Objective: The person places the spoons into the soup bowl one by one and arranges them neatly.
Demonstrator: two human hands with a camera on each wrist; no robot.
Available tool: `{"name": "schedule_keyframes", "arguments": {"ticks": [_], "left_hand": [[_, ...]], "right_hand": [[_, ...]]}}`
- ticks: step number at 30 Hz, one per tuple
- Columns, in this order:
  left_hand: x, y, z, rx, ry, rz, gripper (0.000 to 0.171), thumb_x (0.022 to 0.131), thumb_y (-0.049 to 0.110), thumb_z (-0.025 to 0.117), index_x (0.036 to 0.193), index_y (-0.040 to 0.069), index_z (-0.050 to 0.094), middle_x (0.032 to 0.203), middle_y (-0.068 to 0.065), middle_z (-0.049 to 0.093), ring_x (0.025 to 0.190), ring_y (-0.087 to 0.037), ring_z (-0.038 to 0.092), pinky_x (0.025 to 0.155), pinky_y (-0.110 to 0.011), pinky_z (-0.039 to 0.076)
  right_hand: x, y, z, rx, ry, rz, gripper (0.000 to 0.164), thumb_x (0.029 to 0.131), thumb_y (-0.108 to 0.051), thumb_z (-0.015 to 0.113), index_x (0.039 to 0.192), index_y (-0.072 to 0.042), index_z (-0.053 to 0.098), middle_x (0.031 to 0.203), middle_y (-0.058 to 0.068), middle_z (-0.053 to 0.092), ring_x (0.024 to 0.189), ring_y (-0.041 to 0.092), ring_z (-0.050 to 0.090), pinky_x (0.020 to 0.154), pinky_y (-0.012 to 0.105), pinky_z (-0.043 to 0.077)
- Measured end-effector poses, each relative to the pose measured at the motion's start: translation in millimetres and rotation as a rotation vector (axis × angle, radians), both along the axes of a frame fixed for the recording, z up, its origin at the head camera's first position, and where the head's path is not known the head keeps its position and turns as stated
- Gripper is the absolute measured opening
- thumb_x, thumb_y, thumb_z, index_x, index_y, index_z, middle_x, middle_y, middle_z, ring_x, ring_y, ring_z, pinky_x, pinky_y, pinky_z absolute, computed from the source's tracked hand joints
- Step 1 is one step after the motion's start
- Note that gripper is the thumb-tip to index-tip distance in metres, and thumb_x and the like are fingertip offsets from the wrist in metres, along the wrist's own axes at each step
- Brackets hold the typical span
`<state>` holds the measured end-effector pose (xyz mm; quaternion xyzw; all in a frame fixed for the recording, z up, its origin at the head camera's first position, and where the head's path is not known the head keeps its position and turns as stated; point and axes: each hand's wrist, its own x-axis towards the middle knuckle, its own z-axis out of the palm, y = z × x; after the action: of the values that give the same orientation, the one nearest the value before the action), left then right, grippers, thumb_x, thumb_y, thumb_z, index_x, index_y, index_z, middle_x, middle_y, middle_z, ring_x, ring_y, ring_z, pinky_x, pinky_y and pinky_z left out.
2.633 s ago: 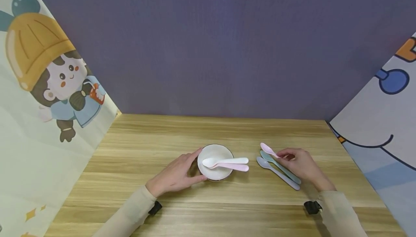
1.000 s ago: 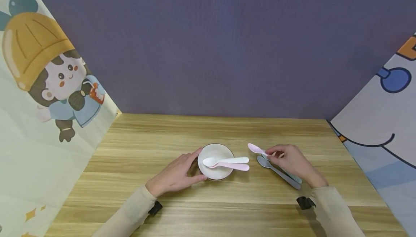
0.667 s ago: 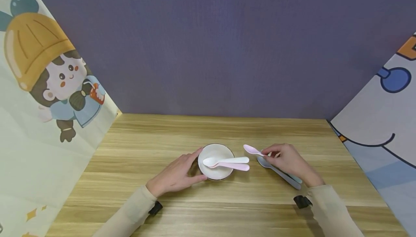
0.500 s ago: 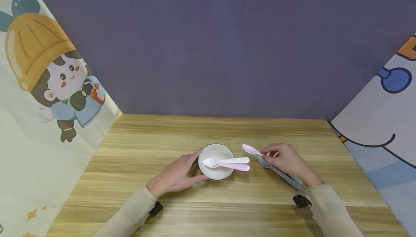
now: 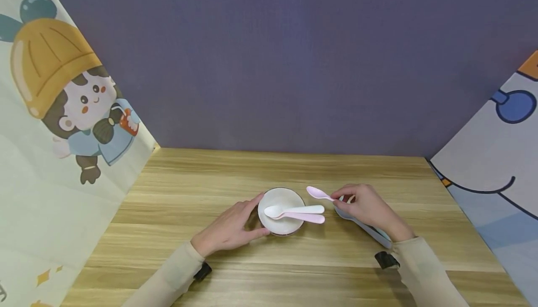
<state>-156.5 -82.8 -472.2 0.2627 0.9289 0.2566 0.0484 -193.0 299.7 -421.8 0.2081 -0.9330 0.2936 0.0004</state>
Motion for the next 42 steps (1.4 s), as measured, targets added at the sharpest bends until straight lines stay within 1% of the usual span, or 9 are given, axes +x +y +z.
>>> {"name": "schedule_keyframes", "arguments": {"ticks": [5,9,13,18,23,28,32,38,42], "left_hand": [[0.1,0,0.1,0.011,0.006,-0.005,0.099,0.098,0.071,0.061,0.171,0.015,0.025,0.157,-0.015,0.057,0.140,-0.030,0.058,0.119,-0.048,0.049],[0.0,0,0.2,0.013,0.004,-0.003,0.099,0.098,0.071,0.062,0.171,0.014,0.026,0.155,-0.015,0.058,0.139,-0.030,0.058,0.118,-0.048,0.049],[-0.3,0,-0.3,0.015,0.003,0.000,0.099,0.098,0.071,0.061,0.171,0.014,0.025,0.155,-0.015,0.059,0.139,-0.030,0.058,0.118,-0.048,0.050],[0.1,0,-0.4,0.009,-0.009,0.006,0.100,0.098,0.072,0.061,0.171,0.015,0.024,0.157,-0.014,0.057,0.140,-0.029,0.057,0.119,-0.048,0.049],[-0.2,0,-0.2,0.002,-0.012,0.008,0.100,0.097,0.072,0.061,0.171,0.016,0.023,0.158,-0.014,0.056,0.141,-0.029,0.057,0.120,-0.047,0.048],[-0.2,0,0.1,0.008,-0.004,0.007,0.100,0.098,0.071,0.061,0.171,0.013,0.025,0.157,-0.015,0.057,0.140,-0.030,0.058,0.119,-0.047,0.049],[0.1,-1,1.1,0.016,-0.012,0.008,0.100,0.098,0.071,0.061,0.170,0.012,0.026,0.157,-0.015,0.057,0.141,-0.030,0.057,0.119,-0.048,0.049],[0.1,0,-0.5,0.009,-0.004,-0.002,0.100,0.098,0.071,0.061,0.171,0.013,0.025,0.157,-0.015,0.057,0.140,-0.030,0.058,0.119,-0.048,0.049],[0.4,0,-0.6,0.015,0.003,-0.007,0.099,0.098,0.070,0.062,0.171,0.014,0.024,0.155,-0.016,0.059,0.138,-0.030,0.059,0.117,-0.048,0.050]], "right_hand": [[-1.5,-3,2.5,0.011,0.006,0.018,0.014,0.096,-0.012,0.079,0.109,-0.015,0.085,0.102,-0.006,0.080,0.083,0.000,0.065,0.071,0.023,0.058],[-0.8,-9,7.7,0.017,0.014,0.033,0.013,0.096,-0.015,0.079,0.107,-0.016,0.085,0.096,-0.009,0.079,0.082,-0.001,0.063,0.072,0.024,0.058],[0.4,-15,11.9,0.012,0.041,0.061,0.011,0.094,-0.014,0.080,0.104,-0.016,0.085,0.092,-0.010,0.078,0.081,-0.003,0.063,0.072,0.024,0.058],[0.4,-19,15.1,0.003,0.061,0.084,0.012,0.093,-0.012,0.081,0.102,-0.018,0.085,0.091,-0.010,0.078,0.081,-0.004,0.063,0.071,0.024,0.059],[-0.3,-22,16.0,0.002,0.049,0.105,0.014,0.092,-0.009,0.081,0.102,-0.018,0.085,0.097,-0.009,0.079,0.082,-0.003,0.063,0.071,0.025,0.060],[-1.1,-25,16.8,0.011,0.046,0.118,0.015,0.093,-0.009,0.081,0.103,-0.019,0.085,0.099,-0.011,0.079,0.082,-0.002,0.064,0.072,0.024,0.059],[-2.0,-28,17.4,0.008,0.027,0.120,0.013,0.093,-0.010,0.081,0.102,-0.020,0.085,0.098,-0.012,0.079,0.082,0.000,0.065,0.073,0.024,0.059],[-2.1,-32,17.4,-0.005,0.004,0.113,0.009,0.092,-0.011,0.082,0.100,-0.015,0.085,0.095,-0.010,0.079,0.080,0.003,0.065,0.073,0.024,0.059],[-2.5,-35,17.8,0.004,-0.018,0.109,0.009,0.093,-0.013,0.081,0.100,-0.017,0.084,0.094,-0.011,0.078,0.080,0.005,0.066,0.073,0.023,0.057]]}}
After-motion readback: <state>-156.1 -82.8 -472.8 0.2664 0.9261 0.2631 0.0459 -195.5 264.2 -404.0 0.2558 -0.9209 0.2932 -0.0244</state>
